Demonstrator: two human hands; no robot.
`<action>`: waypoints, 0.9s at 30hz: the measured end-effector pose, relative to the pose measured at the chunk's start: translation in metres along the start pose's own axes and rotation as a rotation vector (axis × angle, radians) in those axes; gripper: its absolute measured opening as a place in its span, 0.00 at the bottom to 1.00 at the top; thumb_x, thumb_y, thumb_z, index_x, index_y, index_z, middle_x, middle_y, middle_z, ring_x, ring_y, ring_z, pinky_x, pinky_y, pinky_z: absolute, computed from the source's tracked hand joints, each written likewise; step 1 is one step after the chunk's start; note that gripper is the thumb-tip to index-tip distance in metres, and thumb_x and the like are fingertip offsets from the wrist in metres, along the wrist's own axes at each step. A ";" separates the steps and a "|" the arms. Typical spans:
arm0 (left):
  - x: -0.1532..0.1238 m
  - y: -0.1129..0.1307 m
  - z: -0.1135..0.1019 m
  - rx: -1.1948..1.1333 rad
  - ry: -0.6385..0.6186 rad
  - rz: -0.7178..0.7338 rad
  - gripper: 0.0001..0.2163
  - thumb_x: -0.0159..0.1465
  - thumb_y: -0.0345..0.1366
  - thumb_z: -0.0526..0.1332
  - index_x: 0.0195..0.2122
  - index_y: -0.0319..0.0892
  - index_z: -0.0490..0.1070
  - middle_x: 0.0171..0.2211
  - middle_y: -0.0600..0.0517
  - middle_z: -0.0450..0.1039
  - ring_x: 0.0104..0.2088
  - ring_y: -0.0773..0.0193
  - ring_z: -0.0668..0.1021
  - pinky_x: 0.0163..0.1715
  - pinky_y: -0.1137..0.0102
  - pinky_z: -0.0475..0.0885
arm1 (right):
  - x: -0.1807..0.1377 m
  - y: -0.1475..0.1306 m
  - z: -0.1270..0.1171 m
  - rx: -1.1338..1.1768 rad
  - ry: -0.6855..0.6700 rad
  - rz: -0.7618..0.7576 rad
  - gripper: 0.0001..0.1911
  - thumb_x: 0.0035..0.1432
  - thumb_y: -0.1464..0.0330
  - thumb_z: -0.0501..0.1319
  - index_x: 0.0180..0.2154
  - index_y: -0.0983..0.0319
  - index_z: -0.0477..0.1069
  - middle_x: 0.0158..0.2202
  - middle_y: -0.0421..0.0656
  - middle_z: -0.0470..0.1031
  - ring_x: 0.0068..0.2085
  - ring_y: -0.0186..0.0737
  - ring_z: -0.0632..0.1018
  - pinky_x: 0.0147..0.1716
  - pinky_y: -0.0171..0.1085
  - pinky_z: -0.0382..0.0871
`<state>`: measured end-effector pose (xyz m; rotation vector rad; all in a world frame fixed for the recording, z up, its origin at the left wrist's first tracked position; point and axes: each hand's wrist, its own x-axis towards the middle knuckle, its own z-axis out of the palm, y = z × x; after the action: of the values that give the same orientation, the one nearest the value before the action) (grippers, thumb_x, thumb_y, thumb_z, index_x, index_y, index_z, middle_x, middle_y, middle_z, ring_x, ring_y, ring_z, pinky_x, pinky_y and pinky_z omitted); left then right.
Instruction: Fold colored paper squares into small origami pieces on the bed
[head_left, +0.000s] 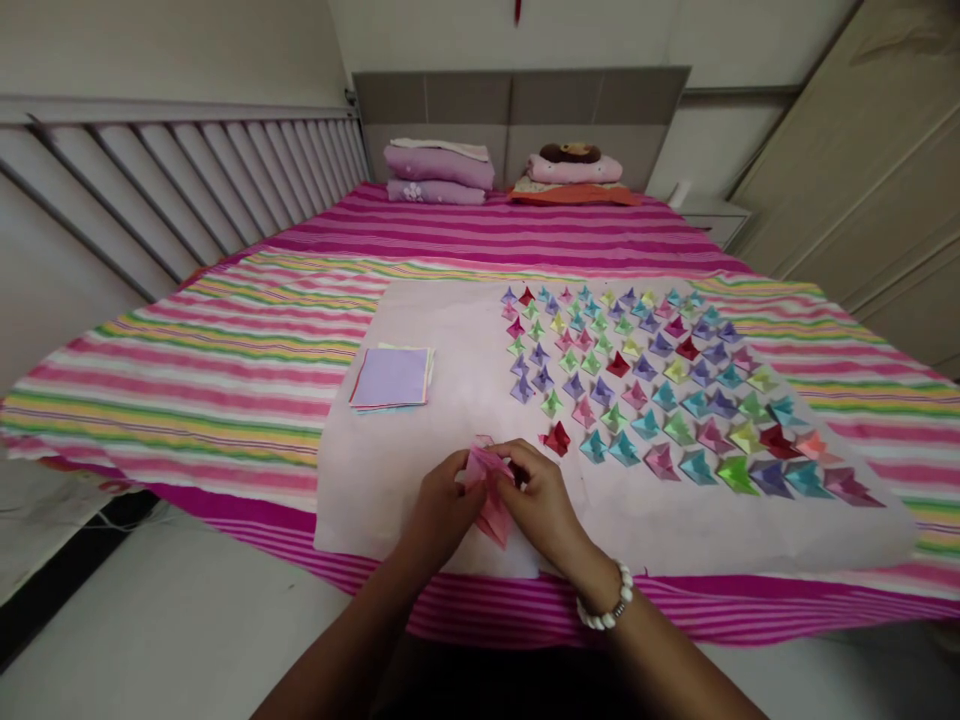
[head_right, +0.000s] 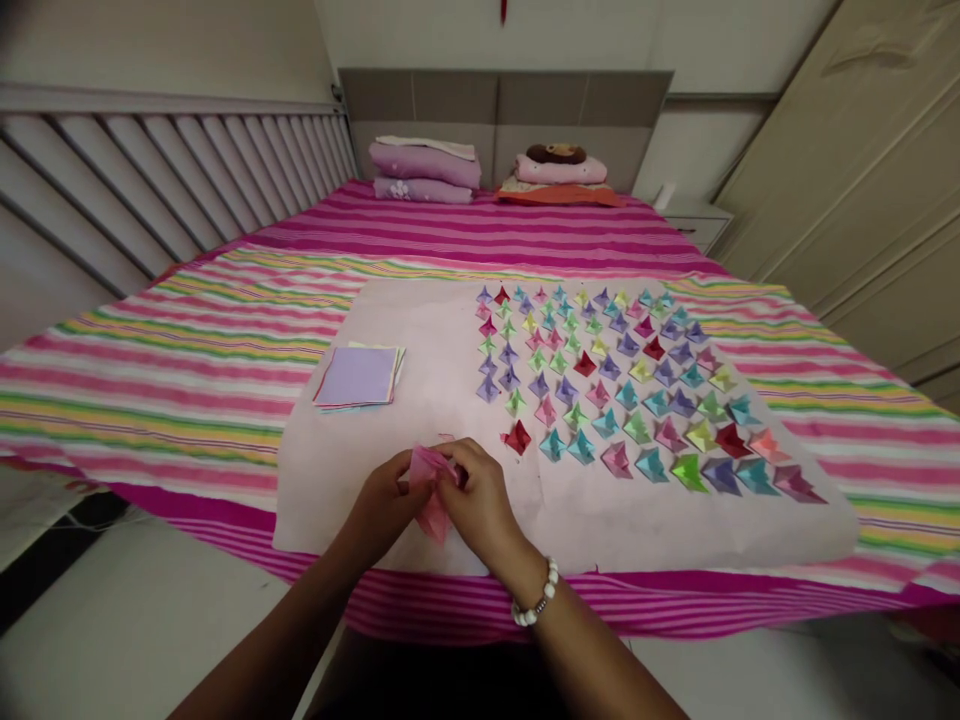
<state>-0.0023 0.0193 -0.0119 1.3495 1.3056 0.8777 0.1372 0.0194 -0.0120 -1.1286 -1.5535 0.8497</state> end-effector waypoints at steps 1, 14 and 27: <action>0.001 0.000 -0.001 -0.008 0.015 -0.002 0.16 0.52 0.27 0.57 0.42 0.39 0.73 0.34 0.51 0.77 0.28 0.64 0.77 0.26 0.72 0.70 | 0.000 0.001 0.000 0.016 -0.003 -0.008 0.20 0.47 0.81 0.54 0.38 0.59 0.77 0.35 0.42 0.76 0.35 0.38 0.75 0.33 0.36 0.67; 0.001 0.007 -0.011 -0.134 -0.024 -0.050 0.15 0.56 0.30 0.56 0.43 0.38 0.75 0.33 0.49 0.78 0.31 0.62 0.77 0.32 0.68 0.74 | 0.003 0.009 -0.004 0.117 0.080 0.071 0.14 0.43 0.78 0.54 0.29 0.61 0.76 0.29 0.41 0.75 0.31 0.38 0.74 0.31 0.35 0.67; -0.002 0.012 -0.014 -0.405 -0.209 -0.132 0.16 0.60 0.44 0.62 0.46 0.40 0.75 0.39 0.46 0.78 0.39 0.61 0.78 0.42 0.65 0.74 | 0.004 0.010 -0.006 0.241 0.049 0.260 0.05 0.47 0.67 0.64 0.28 0.62 0.74 0.24 0.39 0.72 0.26 0.36 0.70 0.26 0.33 0.64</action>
<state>-0.0134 0.0209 0.0032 0.9960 0.9794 0.8319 0.1449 0.0260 -0.0187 -1.1783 -1.2418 1.1412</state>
